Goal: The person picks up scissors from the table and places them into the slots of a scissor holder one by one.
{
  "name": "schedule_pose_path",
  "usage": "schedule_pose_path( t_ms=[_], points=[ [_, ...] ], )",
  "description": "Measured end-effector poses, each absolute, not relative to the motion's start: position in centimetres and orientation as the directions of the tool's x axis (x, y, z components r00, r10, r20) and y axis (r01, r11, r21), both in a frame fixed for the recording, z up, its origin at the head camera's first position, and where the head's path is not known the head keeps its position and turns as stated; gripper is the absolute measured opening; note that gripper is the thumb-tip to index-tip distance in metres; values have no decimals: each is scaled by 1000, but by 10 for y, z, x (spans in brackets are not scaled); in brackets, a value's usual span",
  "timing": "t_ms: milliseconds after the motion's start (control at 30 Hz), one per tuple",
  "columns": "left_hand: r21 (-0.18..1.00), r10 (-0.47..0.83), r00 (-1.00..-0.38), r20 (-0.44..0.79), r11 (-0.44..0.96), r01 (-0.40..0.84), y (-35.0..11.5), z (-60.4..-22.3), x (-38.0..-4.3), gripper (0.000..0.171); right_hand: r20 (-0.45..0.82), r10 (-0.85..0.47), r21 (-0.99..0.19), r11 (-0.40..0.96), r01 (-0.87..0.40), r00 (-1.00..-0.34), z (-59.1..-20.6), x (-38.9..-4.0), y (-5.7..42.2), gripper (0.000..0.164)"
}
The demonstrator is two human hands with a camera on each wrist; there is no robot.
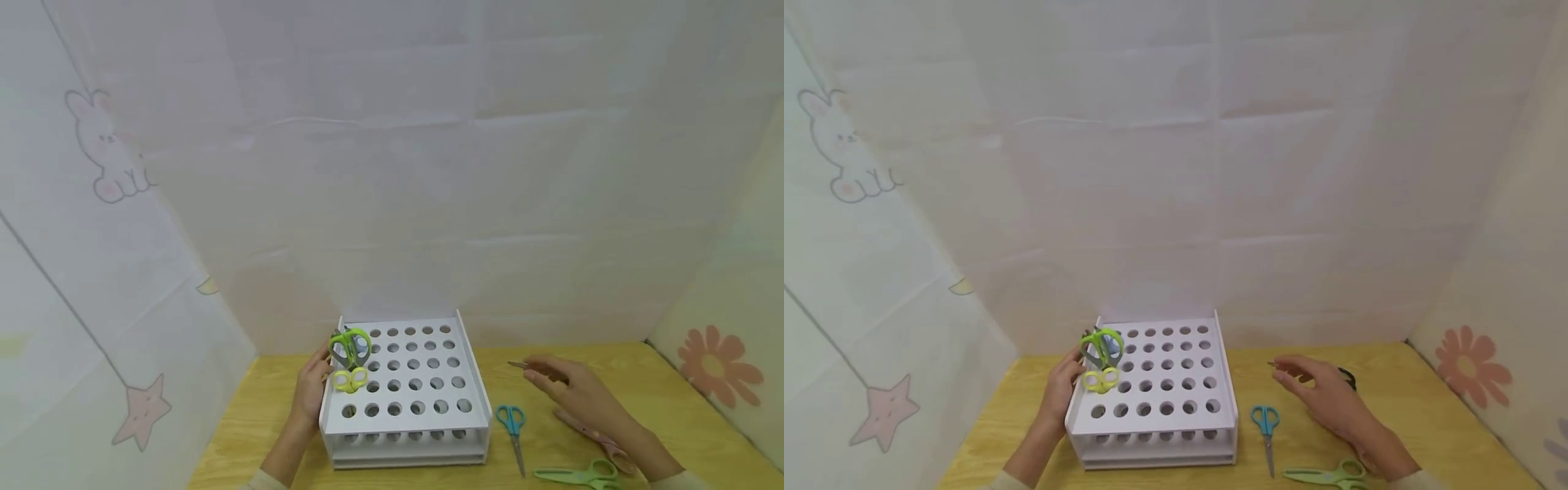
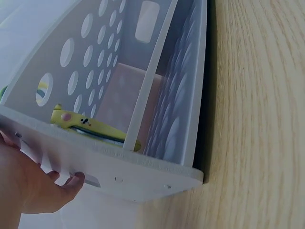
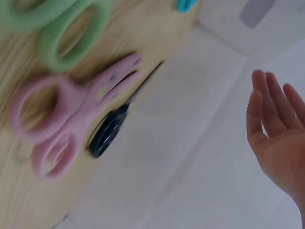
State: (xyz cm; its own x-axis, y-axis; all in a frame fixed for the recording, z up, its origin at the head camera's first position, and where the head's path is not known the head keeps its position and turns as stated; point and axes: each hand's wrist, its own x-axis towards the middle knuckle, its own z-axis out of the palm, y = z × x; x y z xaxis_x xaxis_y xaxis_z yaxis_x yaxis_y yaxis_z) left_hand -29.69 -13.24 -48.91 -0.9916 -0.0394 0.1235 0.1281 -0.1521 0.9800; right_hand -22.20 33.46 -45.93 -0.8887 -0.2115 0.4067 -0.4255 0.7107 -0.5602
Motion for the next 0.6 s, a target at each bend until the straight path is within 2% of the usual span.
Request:
schedule_pose_path(
  t_ms=[167,367,600],
  points=[
    [976,-49,-990,130,-169,137,-128,-491,-294,59,415,-143,-484,801,-351,-899,-461,-238,376,29],
    [983,-63,-990,123,-132,130,-127,-488,-293,59,316,-102,-453,857,-244,-943,-475,-258,425,38],
    [990,-92,-989,120,-65,126,-129,-475,-292,60,241,-90,-418,889,-187,-966,-494,-279,465,41]
  ],
)
